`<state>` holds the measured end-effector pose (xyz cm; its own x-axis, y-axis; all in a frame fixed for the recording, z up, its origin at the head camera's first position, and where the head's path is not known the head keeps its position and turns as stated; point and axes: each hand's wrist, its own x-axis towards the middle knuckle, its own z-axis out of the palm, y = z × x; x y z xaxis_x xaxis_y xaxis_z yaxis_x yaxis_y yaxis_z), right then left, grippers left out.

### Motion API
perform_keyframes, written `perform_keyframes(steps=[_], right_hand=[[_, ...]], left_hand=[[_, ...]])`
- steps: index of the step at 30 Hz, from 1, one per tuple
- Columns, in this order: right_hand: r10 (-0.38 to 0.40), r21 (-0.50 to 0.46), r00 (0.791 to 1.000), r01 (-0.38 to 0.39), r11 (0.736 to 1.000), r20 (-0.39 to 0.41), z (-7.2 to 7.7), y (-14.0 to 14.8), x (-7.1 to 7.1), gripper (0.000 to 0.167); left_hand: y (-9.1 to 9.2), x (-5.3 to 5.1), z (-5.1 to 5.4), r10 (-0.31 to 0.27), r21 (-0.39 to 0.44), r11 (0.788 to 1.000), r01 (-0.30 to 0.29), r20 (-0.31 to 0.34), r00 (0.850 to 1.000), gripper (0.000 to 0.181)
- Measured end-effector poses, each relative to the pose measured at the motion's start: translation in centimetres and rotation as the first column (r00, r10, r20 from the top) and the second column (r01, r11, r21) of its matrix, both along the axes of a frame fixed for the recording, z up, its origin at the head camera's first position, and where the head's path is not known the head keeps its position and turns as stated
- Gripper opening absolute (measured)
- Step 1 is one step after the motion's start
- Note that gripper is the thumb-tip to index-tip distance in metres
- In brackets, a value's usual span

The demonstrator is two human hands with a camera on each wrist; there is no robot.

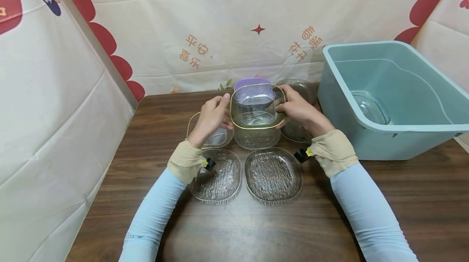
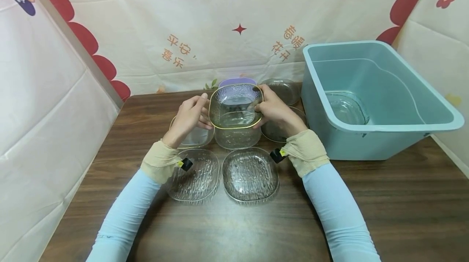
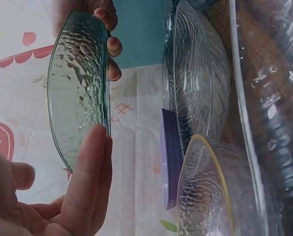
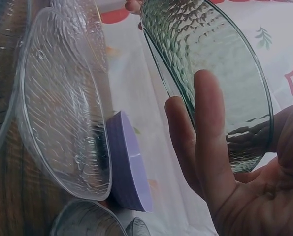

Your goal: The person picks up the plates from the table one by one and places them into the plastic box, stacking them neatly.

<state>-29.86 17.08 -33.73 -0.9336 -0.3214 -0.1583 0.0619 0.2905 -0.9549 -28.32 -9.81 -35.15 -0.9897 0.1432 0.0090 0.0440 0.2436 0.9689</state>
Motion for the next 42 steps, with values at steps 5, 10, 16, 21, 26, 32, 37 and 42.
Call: perform_keyframes(steps=[5,10,16,21,26,32,37,42], right_hand=[[-0.009,-0.01,1.0,0.008,1.0,-0.009,0.6,0.6,0.0,0.067],[-0.028,-0.033,0.999,0.027,0.999,-0.029,1.5,1.1,0.3,0.067],[-0.057,-0.046,0.997,0.054,0.997,-0.057,2.3,1.5,0.5,0.067],[-0.067,-0.05,0.996,0.064,0.997,-0.06,2.5,1.9,0.6,0.069],[-0.09,-0.051,0.994,0.087,0.995,-0.057,2.9,2.1,0.7,0.07],[-0.116,-0.051,0.991,0.113,0.992,-0.06,3.3,1.9,0.9,0.068],[-0.118,-0.062,0.991,0.114,0.992,-0.061,3.5,2.0,1.1,0.068],[-0.118,-0.044,0.991,0.116,0.992,-0.063,3.8,2.2,1.3,0.066]], left_hand=[[-0.1,-0.1,0.0,-0.013,0.01,1.0,0.013,0.013,1.0,0.051],[-0.1,-0.2,-0.1,-0.033,-0.001,0.999,0.033,0.038,0.999,0.05],[-0.1,-0.1,-0.3,-0.037,-0.029,0.999,0.038,0.032,0.999,0.04],[0.0,0.1,-0.3,-0.048,-0.044,0.998,0.049,0.029,0.998,0.04],[-0.1,0.1,-0.2,-0.047,-0.03,0.998,0.048,0.03,0.998,0.038],[-0.2,0.1,-0.2,-0.048,-0.038,0.998,0.049,0.035,0.998,0.036],[-0.2,0.1,0.0,-0.049,-0.04,0.998,0.051,0.038,0.998,0.041],[-0.2,0.1,0.1,-0.048,-0.046,0.998,0.05,0.049,0.998,0.042]])
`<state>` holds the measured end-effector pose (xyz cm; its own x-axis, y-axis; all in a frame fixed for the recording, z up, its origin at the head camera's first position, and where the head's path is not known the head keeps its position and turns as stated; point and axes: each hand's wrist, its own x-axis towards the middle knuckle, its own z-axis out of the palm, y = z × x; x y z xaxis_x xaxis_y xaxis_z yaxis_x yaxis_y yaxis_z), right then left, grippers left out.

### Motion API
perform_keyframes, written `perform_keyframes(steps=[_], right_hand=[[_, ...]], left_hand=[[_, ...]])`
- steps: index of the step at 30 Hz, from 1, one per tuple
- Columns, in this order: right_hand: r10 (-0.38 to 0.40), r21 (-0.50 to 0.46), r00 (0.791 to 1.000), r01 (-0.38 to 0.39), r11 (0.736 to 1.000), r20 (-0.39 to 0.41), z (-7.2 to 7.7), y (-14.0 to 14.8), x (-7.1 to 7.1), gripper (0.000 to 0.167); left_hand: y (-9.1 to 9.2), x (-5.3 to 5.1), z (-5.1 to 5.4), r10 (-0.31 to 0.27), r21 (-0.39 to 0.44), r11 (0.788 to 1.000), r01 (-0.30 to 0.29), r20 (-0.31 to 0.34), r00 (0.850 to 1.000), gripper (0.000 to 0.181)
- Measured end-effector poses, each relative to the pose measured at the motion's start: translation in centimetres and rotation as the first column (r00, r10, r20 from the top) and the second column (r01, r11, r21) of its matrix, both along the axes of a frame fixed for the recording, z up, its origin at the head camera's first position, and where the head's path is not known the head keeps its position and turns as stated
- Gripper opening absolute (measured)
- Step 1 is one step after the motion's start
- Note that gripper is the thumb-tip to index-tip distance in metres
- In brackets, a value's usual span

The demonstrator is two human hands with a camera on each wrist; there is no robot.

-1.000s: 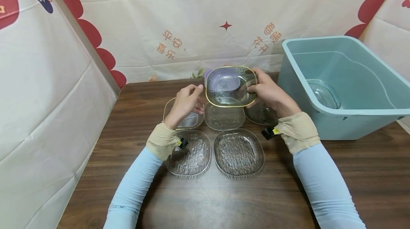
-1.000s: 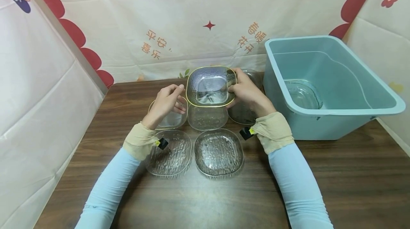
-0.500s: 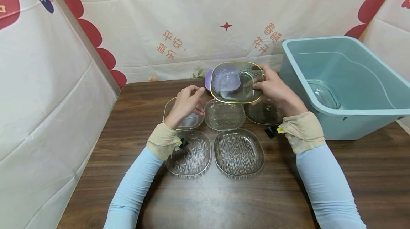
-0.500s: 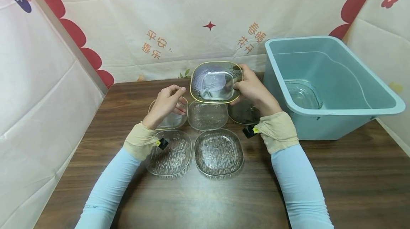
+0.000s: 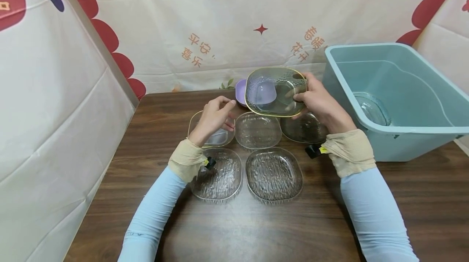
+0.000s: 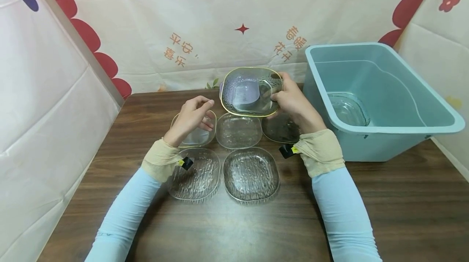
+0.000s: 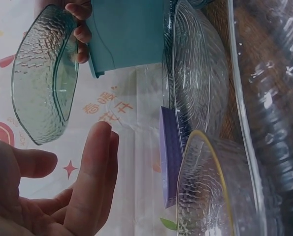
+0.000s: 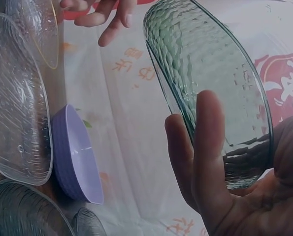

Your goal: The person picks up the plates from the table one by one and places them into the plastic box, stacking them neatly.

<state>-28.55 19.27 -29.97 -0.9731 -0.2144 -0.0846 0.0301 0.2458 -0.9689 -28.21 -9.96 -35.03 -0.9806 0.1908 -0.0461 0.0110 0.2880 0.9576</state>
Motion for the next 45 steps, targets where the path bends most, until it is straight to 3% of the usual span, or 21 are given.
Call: perform_keyframes(steps=[19,25,33,40,45], right_hand=[[-0.069,0.078,0.993,0.077,0.994,-0.095,1.0,0.1,0.8,0.064],[-0.086,0.062,0.988,0.095,0.994,-0.125,2.1,0.5,0.6,0.063],[-0.153,0.071,0.964,0.172,0.983,-0.216,3.3,0.9,1.0,0.064],[-0.148,0.107,0.963,0.175,0.979,-0.226,4.0,0.4,1.0,0.065],[-0.133,0.073,0.969,0.151,0.986,-0.207,5.6,0.3,1.0,0.066]], left_hand=[[0.2,0.1,-0.5,-0.024,-0.015,1.0,0.025,0.011,1.0,0.036],[0.3,0.2,-0.4,-0.017,-0.02,1.0,0.018,0.007,1.0,0.037],[0.2,0.2,-0.3,-0.028,-0.019,0.999,0.028,0.014,1.0,0.036],[0.2,0.2,-0.3,-0.025,-0.021,0.999,0.026,0.014,1.0,0.034],[0.2,0.2,-0.2,-0.029,-0.024,0.999,0.03,0.014,0.999,0.035]])
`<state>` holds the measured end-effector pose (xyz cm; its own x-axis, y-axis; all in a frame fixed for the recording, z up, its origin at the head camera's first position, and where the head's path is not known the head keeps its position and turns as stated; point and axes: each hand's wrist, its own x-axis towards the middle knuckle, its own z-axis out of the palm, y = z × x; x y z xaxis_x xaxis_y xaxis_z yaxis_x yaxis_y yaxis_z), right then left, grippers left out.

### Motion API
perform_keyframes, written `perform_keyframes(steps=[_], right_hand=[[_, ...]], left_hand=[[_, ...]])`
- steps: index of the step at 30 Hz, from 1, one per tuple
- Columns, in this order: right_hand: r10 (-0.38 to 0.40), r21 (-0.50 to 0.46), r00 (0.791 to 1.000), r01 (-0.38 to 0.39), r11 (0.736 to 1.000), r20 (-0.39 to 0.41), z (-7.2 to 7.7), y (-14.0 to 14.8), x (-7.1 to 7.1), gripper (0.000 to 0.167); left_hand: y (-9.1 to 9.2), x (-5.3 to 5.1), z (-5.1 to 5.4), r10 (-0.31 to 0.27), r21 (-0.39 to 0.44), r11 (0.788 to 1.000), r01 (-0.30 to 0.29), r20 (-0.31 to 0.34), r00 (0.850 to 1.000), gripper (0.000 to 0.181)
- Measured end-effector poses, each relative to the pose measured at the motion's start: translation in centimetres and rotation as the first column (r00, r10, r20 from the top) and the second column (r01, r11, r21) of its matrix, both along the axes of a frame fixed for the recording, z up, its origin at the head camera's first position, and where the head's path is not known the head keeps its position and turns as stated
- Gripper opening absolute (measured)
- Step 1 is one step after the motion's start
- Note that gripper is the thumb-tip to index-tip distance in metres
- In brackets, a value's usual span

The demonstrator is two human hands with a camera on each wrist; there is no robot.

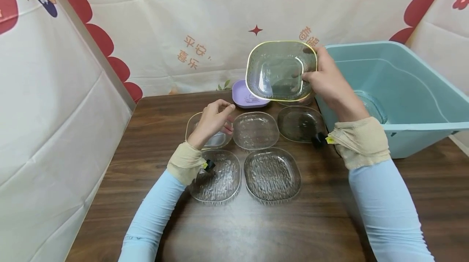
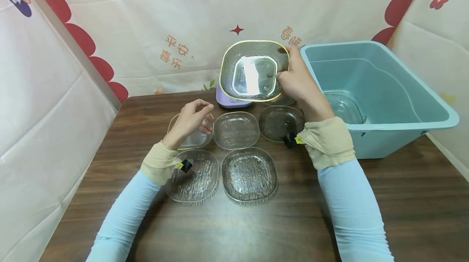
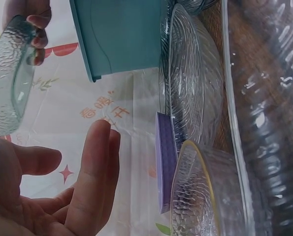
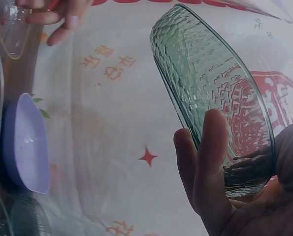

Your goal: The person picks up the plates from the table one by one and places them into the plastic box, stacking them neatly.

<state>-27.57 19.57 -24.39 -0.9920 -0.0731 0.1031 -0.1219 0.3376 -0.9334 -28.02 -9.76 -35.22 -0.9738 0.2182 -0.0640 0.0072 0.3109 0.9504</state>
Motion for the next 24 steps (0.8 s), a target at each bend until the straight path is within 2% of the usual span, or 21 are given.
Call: perform_keyframes(steps=[3,8,14,17,24], right_hand=[[0.013,-0.037,1.0,-0.013,0.999,0.016,1.1,0.2,0.1,0.067],[-0.013,-0.043,1.0,0.013,0.999,0.01,2.9,0.8,0.4,0.062],[-0.055,0.018,0.998,0.055,0.998,-0.024,4.6,3.1,0.4,0.054],[-0.06,0.017,0.998,0.061,0.998,-0.032,5.0,4.7,-0.1,0.049],[-0.101,0.122,0.995,0.1,0.987,0.002,5.2,8.4,-2.3,0.047]], left_hand=[[0.0,0.0,0.0,-0.004,0.007,1.0,0.004,-0.001,1.0,0.035],[0.0,0.0,0.0,-0.014,0.017,1.0,0.014,-0.008,1.0,0.035],[0.2,-0.2,-0.1,-0.017,0.005,1.0,0.017,-0.011,1.0,0.034],[0.3,-0.2,-0.1,-0.021,0.007,1.0,0.021,-0.012,1.0,0.034],[0.4,-0.4,-0.1,-0.019,0.005,1.0,0.019,-0.017,1.0,0.035]])
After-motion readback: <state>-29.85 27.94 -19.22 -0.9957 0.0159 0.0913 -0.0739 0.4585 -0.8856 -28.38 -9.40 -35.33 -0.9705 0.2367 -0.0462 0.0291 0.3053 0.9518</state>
